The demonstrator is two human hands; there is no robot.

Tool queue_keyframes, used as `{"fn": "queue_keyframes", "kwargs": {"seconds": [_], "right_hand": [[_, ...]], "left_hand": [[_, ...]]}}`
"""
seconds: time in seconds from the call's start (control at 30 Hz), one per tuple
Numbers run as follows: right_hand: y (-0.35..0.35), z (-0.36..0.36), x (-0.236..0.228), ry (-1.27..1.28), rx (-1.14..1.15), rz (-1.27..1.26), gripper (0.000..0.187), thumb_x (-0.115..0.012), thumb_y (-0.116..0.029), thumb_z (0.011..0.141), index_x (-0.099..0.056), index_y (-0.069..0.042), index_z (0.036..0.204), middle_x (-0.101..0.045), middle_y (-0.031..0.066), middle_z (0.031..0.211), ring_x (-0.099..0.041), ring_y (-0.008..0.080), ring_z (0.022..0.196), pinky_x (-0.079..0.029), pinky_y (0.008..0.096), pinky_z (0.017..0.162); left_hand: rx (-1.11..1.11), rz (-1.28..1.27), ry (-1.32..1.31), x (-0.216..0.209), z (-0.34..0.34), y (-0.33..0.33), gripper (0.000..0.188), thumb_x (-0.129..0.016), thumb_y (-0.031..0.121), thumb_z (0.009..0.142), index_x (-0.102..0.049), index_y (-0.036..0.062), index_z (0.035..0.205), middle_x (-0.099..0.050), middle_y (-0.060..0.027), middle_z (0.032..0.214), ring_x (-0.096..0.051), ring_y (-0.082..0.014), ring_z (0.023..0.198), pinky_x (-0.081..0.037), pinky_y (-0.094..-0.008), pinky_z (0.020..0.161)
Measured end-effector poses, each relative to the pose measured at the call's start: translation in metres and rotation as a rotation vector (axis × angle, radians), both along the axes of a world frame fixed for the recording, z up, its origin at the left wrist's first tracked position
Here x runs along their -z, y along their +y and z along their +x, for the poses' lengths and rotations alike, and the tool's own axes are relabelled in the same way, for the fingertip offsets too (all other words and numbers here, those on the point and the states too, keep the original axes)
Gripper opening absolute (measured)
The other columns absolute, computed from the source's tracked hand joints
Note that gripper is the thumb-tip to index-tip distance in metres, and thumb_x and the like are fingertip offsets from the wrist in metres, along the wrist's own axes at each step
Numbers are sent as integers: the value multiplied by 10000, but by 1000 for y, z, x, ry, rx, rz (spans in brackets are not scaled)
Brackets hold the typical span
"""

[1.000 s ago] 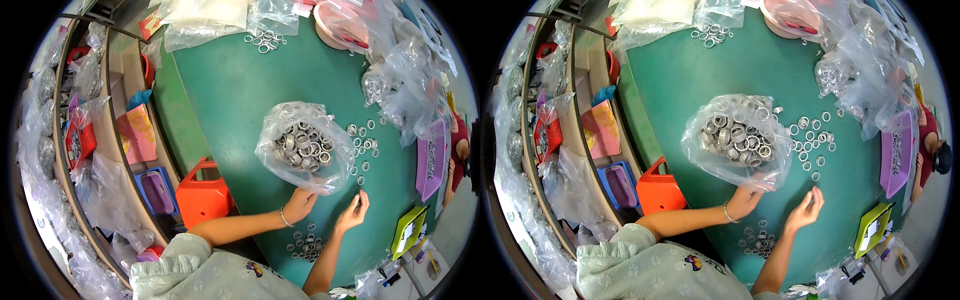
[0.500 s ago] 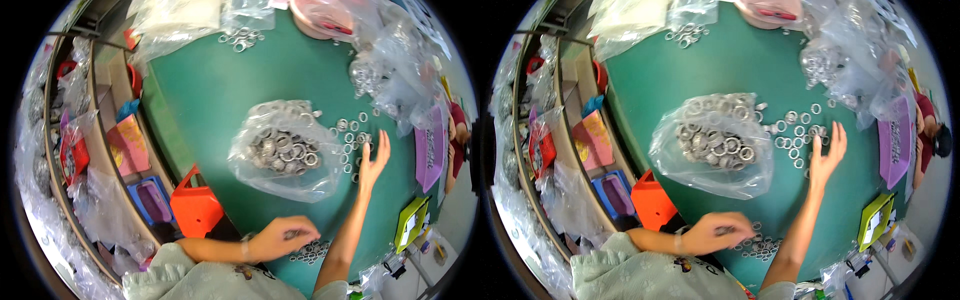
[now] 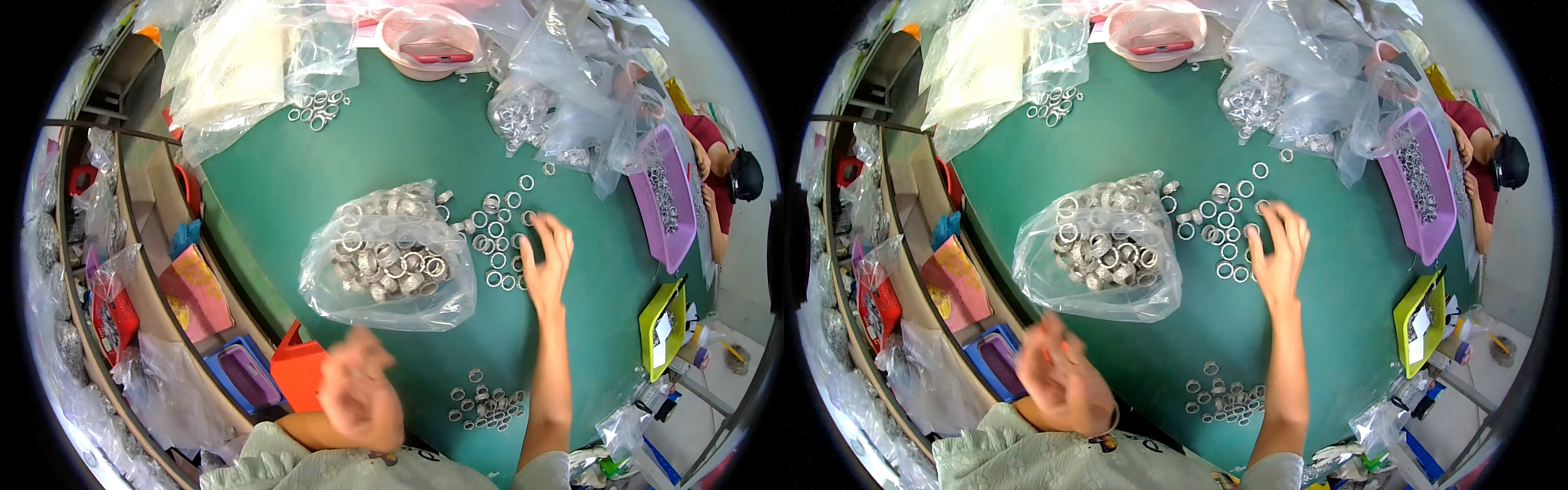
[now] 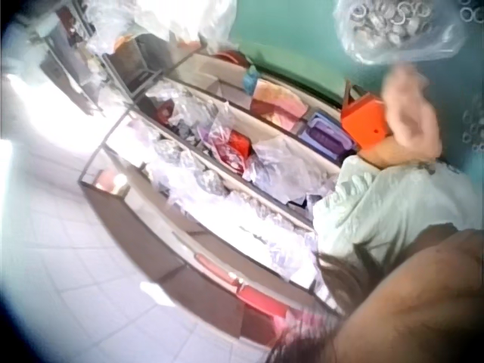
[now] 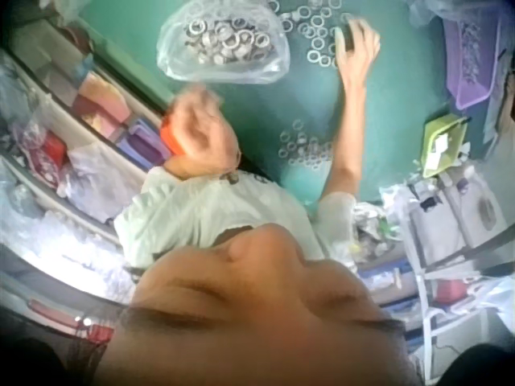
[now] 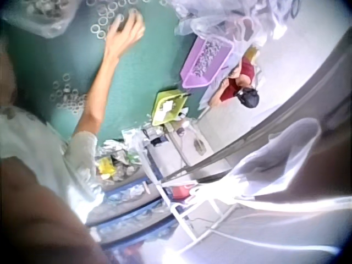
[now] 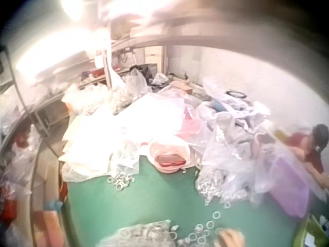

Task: The person picks up metal rings from a table, places them into a small plastic bag, and then places the bag on a shelf with other bags.

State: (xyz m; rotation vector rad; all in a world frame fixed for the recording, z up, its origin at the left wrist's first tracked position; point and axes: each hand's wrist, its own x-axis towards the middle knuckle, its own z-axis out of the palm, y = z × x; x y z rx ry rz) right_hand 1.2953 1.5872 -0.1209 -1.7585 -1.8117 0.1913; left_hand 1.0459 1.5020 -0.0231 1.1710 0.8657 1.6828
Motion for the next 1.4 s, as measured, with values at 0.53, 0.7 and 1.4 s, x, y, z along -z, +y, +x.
{"fn": "queue_keyframes", "kwargs": {"seconds": [0.53, 0.7, 1.4], "right_hand": [[44, 44, 29, 49, 2, 130, 190, -616, -51, 765, -621, -5, 949, -608, 117, 990, -566, 273, 903, -397, 382, 835], [75, 43, 39, -85, 64, 146, 241, -604, -35, 769, -587, 3, 1006, -552, 133, 1094, -542, 296, 962, -409, 385, 861], [-61, 48, 15, 50, -400, -344, 802, -766, -438, 559, -498, -68, 1217, -436, 124, 1272, -308, 362, 1273, -236, 524, 1051]], "left_hand": [[194, -52, 1134, 114, 108, 104, 549, -619, 111, 787, -405, 13, 1283, -313, -190, 1392, -265, -423, 1282, -247, -554, 997], [178, 32, 1267, 117, 115, 120, 548, -644, 135, 763, -431, 13, 1253, -379, -157, 1358, -358, -394, 1211, -285, -531, 972], [758, 178, 1234, 113, 79, 77, 810, -803, 288, 539, -471, 131, 1261, -378, -157, 1311, -349, -344, 1216, -321, -488, 957]]}}
